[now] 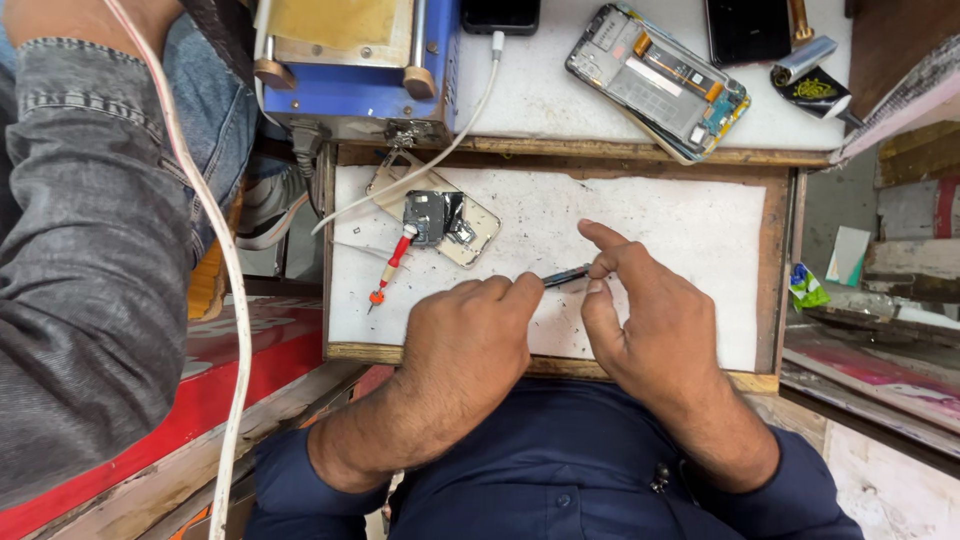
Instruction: The person uses a red-handled screwdriver to remove screws from a disassembled smartphone, then uses a metal prying tool to separate the screen assembly from the frame. The person flips the phone over and continues prying along the edges to fully detach the display.
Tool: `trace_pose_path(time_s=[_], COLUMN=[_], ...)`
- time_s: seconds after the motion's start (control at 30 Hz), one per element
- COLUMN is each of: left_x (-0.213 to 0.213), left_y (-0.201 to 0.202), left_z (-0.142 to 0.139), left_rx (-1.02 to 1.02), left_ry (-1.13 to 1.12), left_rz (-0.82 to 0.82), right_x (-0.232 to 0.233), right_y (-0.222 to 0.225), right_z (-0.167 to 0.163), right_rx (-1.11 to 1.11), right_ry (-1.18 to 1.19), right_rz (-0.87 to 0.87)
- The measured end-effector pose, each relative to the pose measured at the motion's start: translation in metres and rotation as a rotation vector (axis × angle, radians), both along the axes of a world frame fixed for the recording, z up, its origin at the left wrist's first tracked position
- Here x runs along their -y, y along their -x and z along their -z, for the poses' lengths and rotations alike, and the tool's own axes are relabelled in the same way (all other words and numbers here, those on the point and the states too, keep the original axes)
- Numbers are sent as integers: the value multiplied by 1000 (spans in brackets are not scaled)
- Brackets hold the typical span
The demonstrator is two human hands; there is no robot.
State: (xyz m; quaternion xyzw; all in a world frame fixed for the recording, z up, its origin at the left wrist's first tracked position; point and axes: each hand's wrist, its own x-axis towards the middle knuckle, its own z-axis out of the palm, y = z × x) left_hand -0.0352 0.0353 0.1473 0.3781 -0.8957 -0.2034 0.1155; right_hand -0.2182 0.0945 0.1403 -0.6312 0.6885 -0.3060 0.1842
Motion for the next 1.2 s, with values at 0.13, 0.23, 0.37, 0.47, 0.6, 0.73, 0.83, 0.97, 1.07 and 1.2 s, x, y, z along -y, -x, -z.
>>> trace_pose_path(time_s=[0.13,0.23,0.37,0.47,0.6,0.73,0.83,0.97,1.07,1.2], left_x=[7,10,7,5,-3,-7,-9,-11,-13,-13], left_y=[-6,-8,-6,-2,6,15,22,27,29,28], left_z=[-1,0,6,12,18,22,25,29,29,26], left_rx=[31,4,-66,-127,-192,-219,-248,-285,-274,-263], left_ry=[-26,-102,-112,-95,-48,-33,-1,-1,5,-14], left_rz=[27,19,-12,-37,-42,-9,-2,-5,-9,-27], right_x=[3,4,4,3,-1,-1,-4,-8,-9,-11], right_y=[-4,-4,-2,3,10,11,15,21,22,23], right_z=[0,0,4,8,15,29,37,44,46,49], right_rx=[10,27,43,86,113,204,311,365,397,421], right_ry=[-156,-232,11,0,83,159,176,170,176,170], right_rz=[35,62,23,54,55,109,151,152,139,125])
